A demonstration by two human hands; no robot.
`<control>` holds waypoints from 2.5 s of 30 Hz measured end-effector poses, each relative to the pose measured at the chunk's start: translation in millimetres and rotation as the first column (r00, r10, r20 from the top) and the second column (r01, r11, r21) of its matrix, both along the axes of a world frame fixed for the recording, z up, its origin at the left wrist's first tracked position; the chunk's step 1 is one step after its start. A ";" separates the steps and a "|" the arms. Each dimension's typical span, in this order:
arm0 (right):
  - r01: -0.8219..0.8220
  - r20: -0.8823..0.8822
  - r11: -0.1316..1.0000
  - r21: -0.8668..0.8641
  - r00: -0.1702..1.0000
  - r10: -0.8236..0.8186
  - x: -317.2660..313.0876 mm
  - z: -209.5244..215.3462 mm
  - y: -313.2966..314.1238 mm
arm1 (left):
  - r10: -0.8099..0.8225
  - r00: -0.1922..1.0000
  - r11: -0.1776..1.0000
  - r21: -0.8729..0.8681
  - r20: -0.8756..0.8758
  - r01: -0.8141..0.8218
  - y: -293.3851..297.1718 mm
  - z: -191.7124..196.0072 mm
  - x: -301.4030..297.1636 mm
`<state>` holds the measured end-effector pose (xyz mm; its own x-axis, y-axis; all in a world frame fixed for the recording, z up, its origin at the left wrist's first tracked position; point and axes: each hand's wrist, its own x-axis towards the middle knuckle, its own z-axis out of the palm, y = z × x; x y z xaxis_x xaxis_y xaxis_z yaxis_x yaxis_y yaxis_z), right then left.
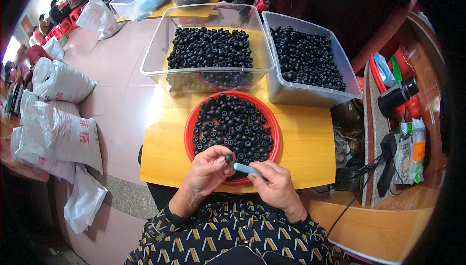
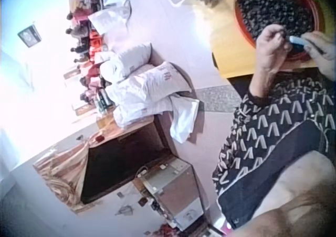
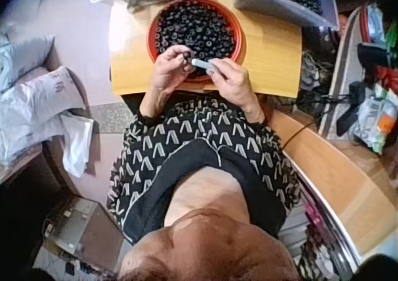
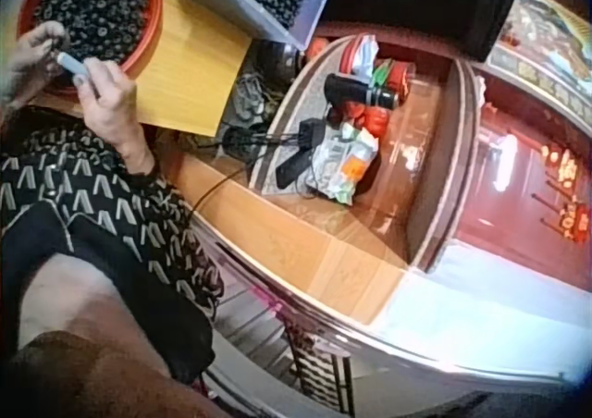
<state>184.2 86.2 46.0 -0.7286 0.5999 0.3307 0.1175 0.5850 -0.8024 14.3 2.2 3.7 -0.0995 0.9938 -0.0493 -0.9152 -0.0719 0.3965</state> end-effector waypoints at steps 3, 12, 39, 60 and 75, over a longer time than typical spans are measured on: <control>0.002 0.017 0.999 0.041 1.000 -0.003 -3.8 2.2 0.6 | -0.003 1.000 1.000 0.016 0.015 0.003 0.7 -2.1 -2.0; 0.028 0.035 0.997 0.069 0.999 -0.030 -6.0 0.0 2.4 | -0.017 0.999 0.999 0.030 0.038 0.016 2.8 -1.8 -2.9; 0.191 0.046 0.946 -0.262 0.982 -0.185 -10.9 -13.8 11.0 | -0.103 0.994 0.991 0.085 -0.021 0.105 5.8 4.5 3.8; -0.062 -0.103 0.734 -0.677 0.995 -0.011 -10.7 -16.0 9.4 | -0.172 0.980 0.984 -0.067 -0.101 0.166 8.9 4.0 12.7; 0.092 -0.092 0.567 -0.819 0.953 -0.287 30.8 -21.6 33.1 | 0.234 0.850 0.972 0.117 -0.472 -0.202 90.9 87.8 -85.8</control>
